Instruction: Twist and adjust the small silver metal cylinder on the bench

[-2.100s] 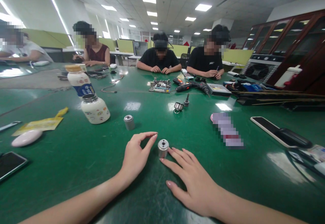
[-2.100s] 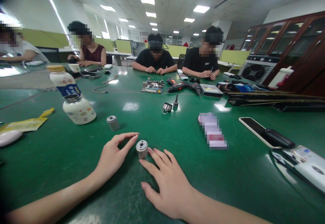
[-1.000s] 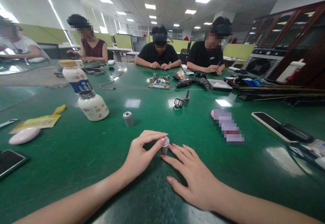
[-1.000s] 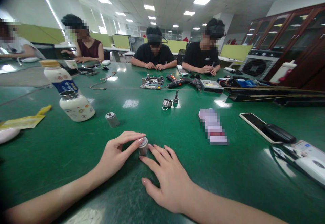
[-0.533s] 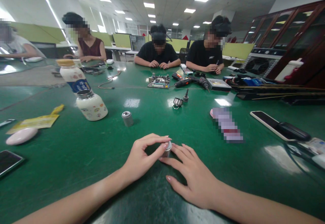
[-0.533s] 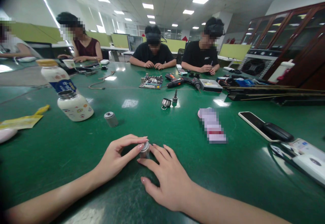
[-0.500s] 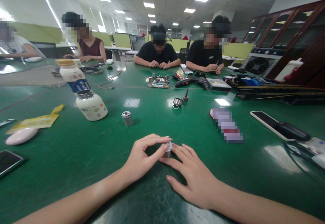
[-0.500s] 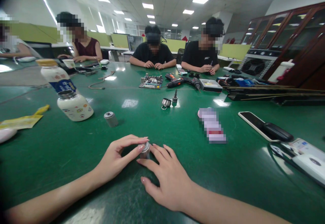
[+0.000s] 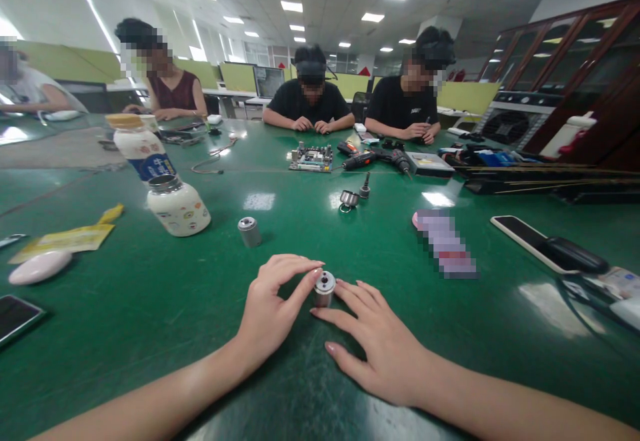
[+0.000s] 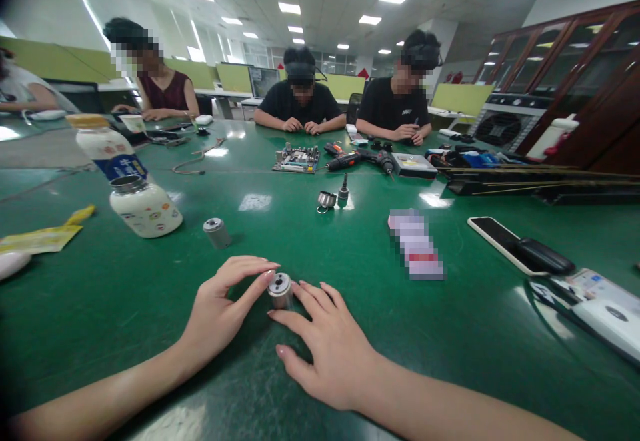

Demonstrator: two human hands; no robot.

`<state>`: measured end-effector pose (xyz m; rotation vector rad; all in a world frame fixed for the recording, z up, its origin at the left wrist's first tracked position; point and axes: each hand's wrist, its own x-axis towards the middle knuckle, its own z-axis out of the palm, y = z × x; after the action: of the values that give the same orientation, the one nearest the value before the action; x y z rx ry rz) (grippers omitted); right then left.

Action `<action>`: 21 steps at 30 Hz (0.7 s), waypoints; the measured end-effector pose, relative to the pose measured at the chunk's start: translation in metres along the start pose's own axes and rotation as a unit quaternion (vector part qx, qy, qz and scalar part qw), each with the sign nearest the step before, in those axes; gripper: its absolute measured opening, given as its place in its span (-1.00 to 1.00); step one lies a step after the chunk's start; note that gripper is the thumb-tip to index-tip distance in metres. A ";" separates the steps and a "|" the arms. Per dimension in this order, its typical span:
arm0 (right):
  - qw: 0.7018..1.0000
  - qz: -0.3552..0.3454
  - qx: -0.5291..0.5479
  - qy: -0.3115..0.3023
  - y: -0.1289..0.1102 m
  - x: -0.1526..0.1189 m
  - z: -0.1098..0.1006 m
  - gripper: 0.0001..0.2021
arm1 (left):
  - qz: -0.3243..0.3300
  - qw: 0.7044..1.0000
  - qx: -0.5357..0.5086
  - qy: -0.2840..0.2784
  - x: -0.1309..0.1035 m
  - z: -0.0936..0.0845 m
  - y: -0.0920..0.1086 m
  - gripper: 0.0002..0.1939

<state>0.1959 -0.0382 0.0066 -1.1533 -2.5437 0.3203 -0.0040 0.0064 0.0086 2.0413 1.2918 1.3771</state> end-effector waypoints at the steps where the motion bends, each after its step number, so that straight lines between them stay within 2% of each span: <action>1: 1.000 -0.001 0.002 0.000 0.000 0.000 0.000 -0.58 | -0.013 1.000 0.027 0.005 0.000 0.000 -0.002 -0.78; 5: 1.000 0.002 0.004 -0.006 0.000 0.000 0.000 -0.58 | -0.070 0.983 0.162 -0.044 -0.001 0.001 -0.011 -0.84; 9: 1.000 0.007 0.007 -0.012 0.000 0.001 -0.001 -0.59 | -0.066 0.966 0.235 -0.080 -0.005 0.001 -0.013 -0.84; 15: 1.000 0.001 0.001 -0.008 0.001 0.000 -0.001 -0.58 | -0.059 0.970 0.222 -0.079 -0.007 0.002 -0.013 -0.78; 21: 1.000 0.001 0.000 -0.002 0.001 -0.001 0.000 -0.58 | -0.072 0.981 0.171 -0.056 -0.003 0.001 -0.013 -0.82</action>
<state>0.1969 -0.0381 0.0057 -1.1565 -2.5454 0.3240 -0.0096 0.0109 -0.0029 2.1524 1.6811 1.0165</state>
